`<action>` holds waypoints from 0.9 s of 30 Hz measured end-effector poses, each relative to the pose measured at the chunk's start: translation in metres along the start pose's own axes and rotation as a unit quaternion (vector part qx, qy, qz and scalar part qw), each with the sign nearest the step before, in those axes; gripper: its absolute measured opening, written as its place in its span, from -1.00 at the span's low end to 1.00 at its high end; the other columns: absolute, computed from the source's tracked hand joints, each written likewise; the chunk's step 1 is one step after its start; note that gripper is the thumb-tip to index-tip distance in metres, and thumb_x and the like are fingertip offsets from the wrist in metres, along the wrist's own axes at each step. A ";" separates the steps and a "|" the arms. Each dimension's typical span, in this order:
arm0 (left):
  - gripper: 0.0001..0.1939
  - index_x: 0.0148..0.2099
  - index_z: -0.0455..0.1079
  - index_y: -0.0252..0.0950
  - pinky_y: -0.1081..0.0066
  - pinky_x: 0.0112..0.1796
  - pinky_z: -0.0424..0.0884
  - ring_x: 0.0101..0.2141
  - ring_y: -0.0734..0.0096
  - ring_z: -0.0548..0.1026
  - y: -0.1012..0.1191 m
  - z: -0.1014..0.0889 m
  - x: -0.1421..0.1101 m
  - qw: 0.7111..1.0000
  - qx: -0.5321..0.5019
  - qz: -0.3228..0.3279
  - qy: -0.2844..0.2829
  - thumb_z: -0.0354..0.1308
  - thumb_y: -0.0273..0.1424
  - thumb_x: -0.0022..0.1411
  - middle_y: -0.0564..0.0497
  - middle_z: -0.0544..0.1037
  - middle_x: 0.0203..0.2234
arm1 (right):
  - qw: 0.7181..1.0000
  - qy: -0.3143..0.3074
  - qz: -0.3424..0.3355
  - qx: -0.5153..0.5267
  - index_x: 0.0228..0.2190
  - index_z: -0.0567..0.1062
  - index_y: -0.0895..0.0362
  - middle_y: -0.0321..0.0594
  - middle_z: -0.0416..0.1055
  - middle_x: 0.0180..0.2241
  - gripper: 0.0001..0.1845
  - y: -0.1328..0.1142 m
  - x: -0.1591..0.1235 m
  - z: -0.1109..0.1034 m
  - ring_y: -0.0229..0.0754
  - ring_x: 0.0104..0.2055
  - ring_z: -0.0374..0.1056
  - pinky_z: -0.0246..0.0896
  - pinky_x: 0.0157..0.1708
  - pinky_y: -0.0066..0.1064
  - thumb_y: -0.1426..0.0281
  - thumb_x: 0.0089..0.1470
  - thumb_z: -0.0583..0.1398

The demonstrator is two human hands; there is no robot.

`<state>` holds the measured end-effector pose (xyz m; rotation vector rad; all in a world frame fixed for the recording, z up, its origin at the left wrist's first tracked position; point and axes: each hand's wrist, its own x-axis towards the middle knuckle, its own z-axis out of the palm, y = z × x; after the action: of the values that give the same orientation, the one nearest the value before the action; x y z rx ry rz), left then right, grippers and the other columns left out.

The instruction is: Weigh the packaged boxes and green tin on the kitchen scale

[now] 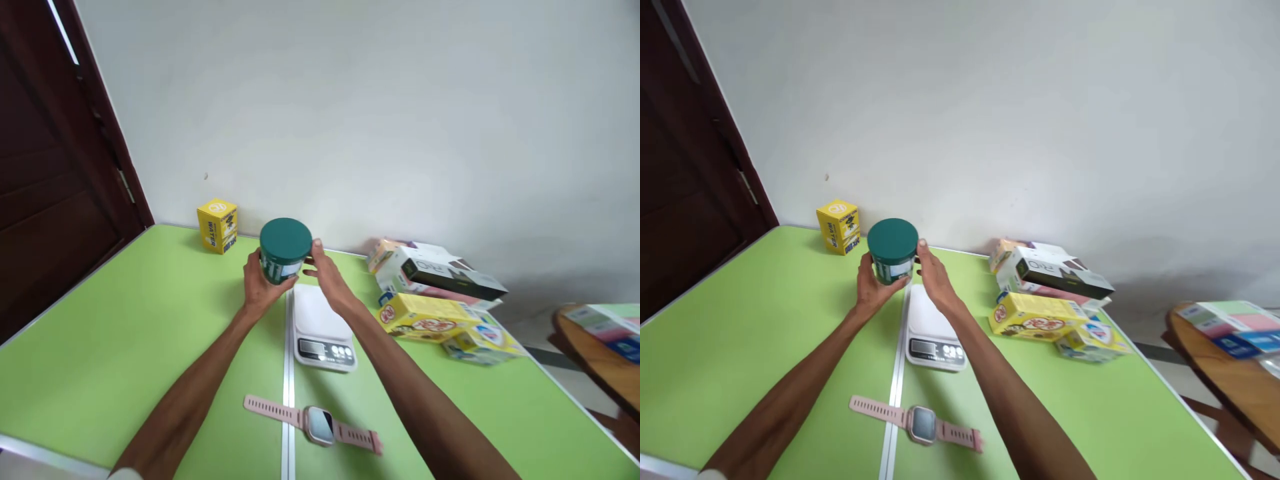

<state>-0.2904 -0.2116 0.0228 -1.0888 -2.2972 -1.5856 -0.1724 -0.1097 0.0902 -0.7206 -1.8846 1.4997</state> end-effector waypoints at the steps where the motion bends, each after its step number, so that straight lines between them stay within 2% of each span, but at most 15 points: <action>1: -0.03 0.25 0.18 -0.27 0.07 0.09 0.43 0.09 -0.07 0.50 0.012 0.004 -0.008 1.000 -0.014 0.008 -0.013 0.54 -0.11 -0.11 -0.23 0.50 0.06 | 1.000 0.015 -0.005 -0.012 0.04 0.61 0.04 -0.04 0.55 0.11 -0.12 -0.002 -0.014 -0.015 0.12 0.11 0.46 0.42 0.07 -0.02 -0.35 0.20 -0.06; 5: -0.08 0.18 0.24 -0.24 0.05 0.05 0.46 0.06 -0.05 0.52 0.046 0.020 -0.040 0.994 -0.064 0.030 -0.078 0.56 -0.11 -0.17 -0.17 0.52 0.01 | 0.998 0.054 0.008 -0.042 0.04 0.62 0.04 -0.01 0.59 0.05 -0.07 0.001 -0.060 -0.064 0.18 0.08 0.49 0.49 -0.02 0.00 -0.40 0.14 -0.04; 8: -0.10 0.18 0.26 -0.22 0.02 0.05 0.46 0.06 -0.06 0.52 0.054 0.026 -0.058 0.989 -0.084 0.045 -0.115 0.56 -0.11 -0.16 -0.14 0.53 0.01 | 0.996 0.068 0.037 -0.044 0.02 0.64 0.01 -0.01 0.61 0.01 -0.05 0.010 -0.080 -0.082 0.23 0.10 0.48 0.47 0.01 0.05 -0.44 0.06 0.00; 12: -0.13 0.18 0.26 -0.22 0.01 0.03 0.48 0.06 -0.06 0.53 0.052 0.031 -0.068 0.983 -0.105 0.058 -0.137 0.54 -0.12 -0.13 -0.13 0.54 0.00 | 0.993 0.089 0.073 -0.025 -0.02 0.67 0.02 0.02 0.63 -0.06 -0.06 0.022 -0.091 -0.087 0.29 0.12 0.47 0.42 0.07 0.12 -0.44 -0.01 0.09; 17: -0.08 0.22 0.26 -0.26 -0.07 0.12 0.41 0.11 -0.13 0.49 0.048 0.035 -0.065 0.978 -0.101 0.057 -0.174 0.54 -0.09 -0.13 -0.20 0.53 0.04 | 0.993 0.093 0.072 0.005 -0.03 0.66 0.03 -0.01 0.61 0.01 -0.03 0.030 -0.092 -0.082 0.24 0.10 0.48 0.42 0.06 0.10 -0.47 -0.05 0.09; 20: 0.04 0.35 0.16 -0.26 -0.14 0.23 0.26 0.22 -0.16 0.41 0.038 0.033 -0.063 0.969 -0.133 0.065 -0.196 0.50 -0.01 -0.07 -0.27 0.44 0.18 | 0.992 0.096 0.072 0.033 -0.01 0.64 0.04 0.01 0.58 0.07 -0.02 0.043 -0.095 -0.085 0.21 0.10 0.48 0.44 0.04 0.05 -0.47 -0.04 0.08; 22: 0.04 0.44 0.03 -0.24 -0.13 0.26 0.23 0.25 -0.10 0.38 0.025 0.029 -0.061 0.962 -0.187 0.051 -0.193 0.38 0.07 0.09 -0.31 0.34 0.28 | 0.986 0.133 0.087 0.054 -0.01 0.63 0.07 0.06 0.58 0.07 -0.02 0.059 -0.100 -0.090 0.19 0.09 0.50 0.45 0.01 0.01 -0.46 -0.02 0.07; 24: -0.06 0.47 -0.02 -0.24 -0.08 0.23 0.29 0.21 -0.02 0.42 0.006 0.025 -0.060 0.956 -0.238 0.001 -0.170 0.21 0.11 0.26 -0.32 0.30 0.31 | 0.975 0.187 0.109 0.057 -0.08 0.64 0.14 0.13 0.60 0.00 -0.02 0.079 -0.108 -0.096 0.18 0.02 0.53 0.47 -0.05 -0.01 -0.45 -0.03 0.08; 27: -0.22 0.41 0.07 -0.28 -0.01 0.15 0.39 0.09 0.06 0.52 -0.021 0.020 -0.057 0.953 -0.259 -0.116 -0.107 0.02 0.11 0.38 -0.32 0.41 0.21 | 0.966 0.241 0.089 0.027 -0.22 0.66 0.20 0.12 0.64 -0.18 -0.07 0.110 -0.121 -0.099 0.14 -0.12 0.56 0.47 -0.11 -0.03 -0.41 -0.03 0.12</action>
<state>-0.2574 -0.2256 -0.0297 -1.1715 -2.2653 -2.3669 -0.0146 -0.1129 -0.0168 -1.1381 -1.4369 1.3228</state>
